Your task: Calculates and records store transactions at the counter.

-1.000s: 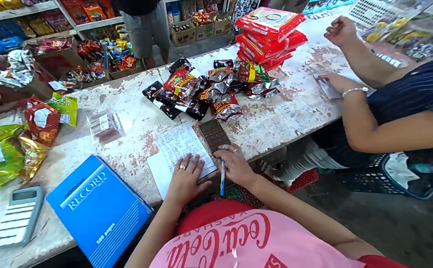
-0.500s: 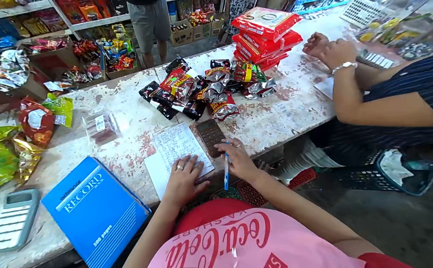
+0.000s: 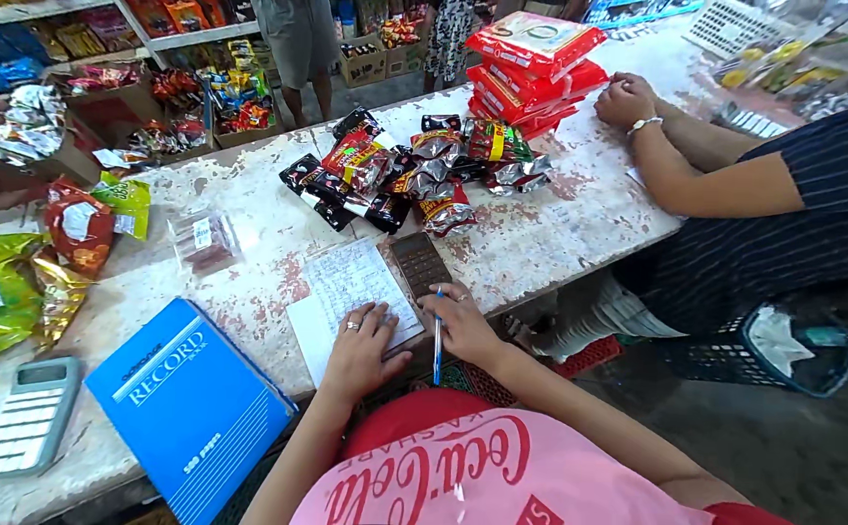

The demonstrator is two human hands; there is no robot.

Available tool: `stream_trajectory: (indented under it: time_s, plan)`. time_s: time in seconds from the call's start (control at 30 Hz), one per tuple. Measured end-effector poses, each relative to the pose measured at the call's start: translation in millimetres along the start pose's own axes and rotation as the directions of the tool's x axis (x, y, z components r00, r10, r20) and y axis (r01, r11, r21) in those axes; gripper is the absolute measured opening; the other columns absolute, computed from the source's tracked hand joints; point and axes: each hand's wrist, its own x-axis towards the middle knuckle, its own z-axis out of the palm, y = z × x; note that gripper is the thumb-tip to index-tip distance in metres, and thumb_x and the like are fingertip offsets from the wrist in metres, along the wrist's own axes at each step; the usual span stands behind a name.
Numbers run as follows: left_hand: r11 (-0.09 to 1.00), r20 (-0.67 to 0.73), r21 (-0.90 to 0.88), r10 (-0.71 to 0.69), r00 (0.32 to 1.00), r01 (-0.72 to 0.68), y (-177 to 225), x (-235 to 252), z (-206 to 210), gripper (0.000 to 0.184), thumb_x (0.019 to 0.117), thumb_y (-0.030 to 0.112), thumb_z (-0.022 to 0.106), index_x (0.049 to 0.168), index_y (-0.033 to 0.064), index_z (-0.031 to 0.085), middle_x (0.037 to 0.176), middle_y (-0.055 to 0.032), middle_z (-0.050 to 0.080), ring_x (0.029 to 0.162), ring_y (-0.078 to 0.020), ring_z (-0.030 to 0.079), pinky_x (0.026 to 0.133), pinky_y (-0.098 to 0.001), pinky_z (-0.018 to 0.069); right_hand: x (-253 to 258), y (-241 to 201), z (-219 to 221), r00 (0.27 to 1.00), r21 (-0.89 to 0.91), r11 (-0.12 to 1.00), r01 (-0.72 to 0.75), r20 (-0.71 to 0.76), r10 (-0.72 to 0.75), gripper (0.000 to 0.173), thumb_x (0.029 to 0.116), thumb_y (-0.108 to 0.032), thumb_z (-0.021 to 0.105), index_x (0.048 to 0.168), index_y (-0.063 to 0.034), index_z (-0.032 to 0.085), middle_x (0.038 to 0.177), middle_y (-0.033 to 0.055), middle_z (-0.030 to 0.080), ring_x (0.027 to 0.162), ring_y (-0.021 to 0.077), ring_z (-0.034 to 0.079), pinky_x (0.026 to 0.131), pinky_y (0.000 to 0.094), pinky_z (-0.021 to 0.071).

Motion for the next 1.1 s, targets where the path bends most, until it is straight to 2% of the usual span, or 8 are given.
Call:
stream_trajectory:
  time_s: [0.13,0.27,0.4,0.53,0.67,0.8,1.0,1.1]
  plan:
    - [1.0,0.004,0.004,0.0,1.0,-0.001,0,1,0,0.065,0.0975,0.068,0.041,0.128,0.0175,0.069,0.14,-0.011,0.063,0.133,-0.0368,0.055,0.108,-0.0563,0.044,-3,20,-12,0.986,-0.027,0.999,-0.04,-0.165,0.035,0.025,0.0928,-0.006,0.055,0.114,-0.0034,0.069,0.115,0.0108,0.074,0.125,0.0415,0.06,0.114,0.07,0.03]
    - [1.0,-0.022,0.004,0.009,1.0,-0.009,-1,1,3,0.063,0.0972,0.067,0.043,0.126,0.0177,0.07,0.139,-0.0109,0.064,0.132,-0.0367,0.056,0.107,-0.0569,0.0445,3,32,-26,0.977,-0.037,0.981,-0.191,-0.101,0.187,0.024,0.0926,-0.004,0.057,0.113,-0.0013,0.07,0.113,0.0121,0.075,0.126,0.044,0.059,0.116,0.0685,0.0276]
    - [1.0,-0.016,0.017,0.012,1.0,-0.011,-1,1,2,0.064,0.0981,0.067,0.041,0.126,0.0172,0.07,0.139,-0.0103,0.064,0.132,-0.036,0.056,0.108,-0.0558,0.0441,26,24,-21,0.987,-0.05,0.993,-0.106,-0.125,0.099,0.027,0.095,-0.009,0.054,0.115,-0.0015,0.07,0.114,0.0119,0.074,0.126,0.0429,0.059,0.114,0.0662,0.032]
    - [1.0,-0.01,0.026,0.017,1.0,-0.017,-1,0,2,0.065,0.0981,0.067,0.041,0.127,0.0173,0.07,0.14,-0.0103,0.063,0.132,-0.036,0.056,0.108,-0.0557,0.0442,45,24,-9,0.987,-0.063,0.986,-0.155,-0.044,0.153,0.026,0.0955,-0.004,0.055,0.118,-0.0024,0.068,0.118,0.0136,0.072,0.132,0.0436,0.053,0.118,0.0659,0.027]
    - [0.999,-0.01,0.042,0.011,1.0,-0.01,-1,-3,2,0.065,0.098,0.067,0.041,0.13,0.0188,0.069,0.139,-0.0103,0.064,0.131,-0.0354,0.057,0.108,-0.0551,0.0446,26,17,-5,0.988,-0.053,0.996,-0.076,-0.141,0.067,0.024,0.0936,-0.008,0.055,0.112,-0.0032,0.07,0.11,0.0114,0.075,0.124,0.0425,0.059,0.113,0.0682,0.0315]
    - [0.999,-0.012,0.034,0.01,1.0,-0.009,1,-1,2,0.065,0.0987,0.067,0.04,0.131,0.0179,0.069,0.14,-0.0099,0.063,0.132,-0.0351,0.057,0.108,-0.0548,0.0442,9,10,-5,0.994,-0.039,0.994,-0.103,-0.041,0.101,0.028,0.0946,-0.005,0.054,0.118,-0.0046,0.069,0.118,0.0105,0.073,0.131,0.0437,0.056,0.113,0.0731,0.0278]
    - [1.0,-0.058,0.011,0.004,0.998,-0.003,-2,-1,3,0.067,0.1,0.066,0.037,0.13,0.0147,0.068,0.137,-0.0106,0.065,0.13,-0.0349,0.058,0.108,-0.0532,0.0446,33,9,-4,0.992,-0.062,0.99,-0.129,-0.022,0.128,0.024,0.096,-0.008,0.055,0.115,-0.0042,0.069,0.114,0.0106,0.074,0.131,0.0424,0.055,0.114,0.0709,0.0288]
    - [1.0,-0.075,-0.003,-0.013,0.997,0.013,-3,-1,2,0.07,0.101,0.066,0.033,0.131,0.0136,0.067,0.137,-0.0112,0.065,0.13,-0.0345,0.058,0.108,-0.0521,0.044,32,15,-11,0.981,-0.097,0.987,-0.131,-0.158,0.115,0.021,0.0934,-0.01,0.057,0.107,-0.004,0.072,0.105,0.0112,0.075,0.121,0.0417,0.062,0.112,0.0652,0.0354]
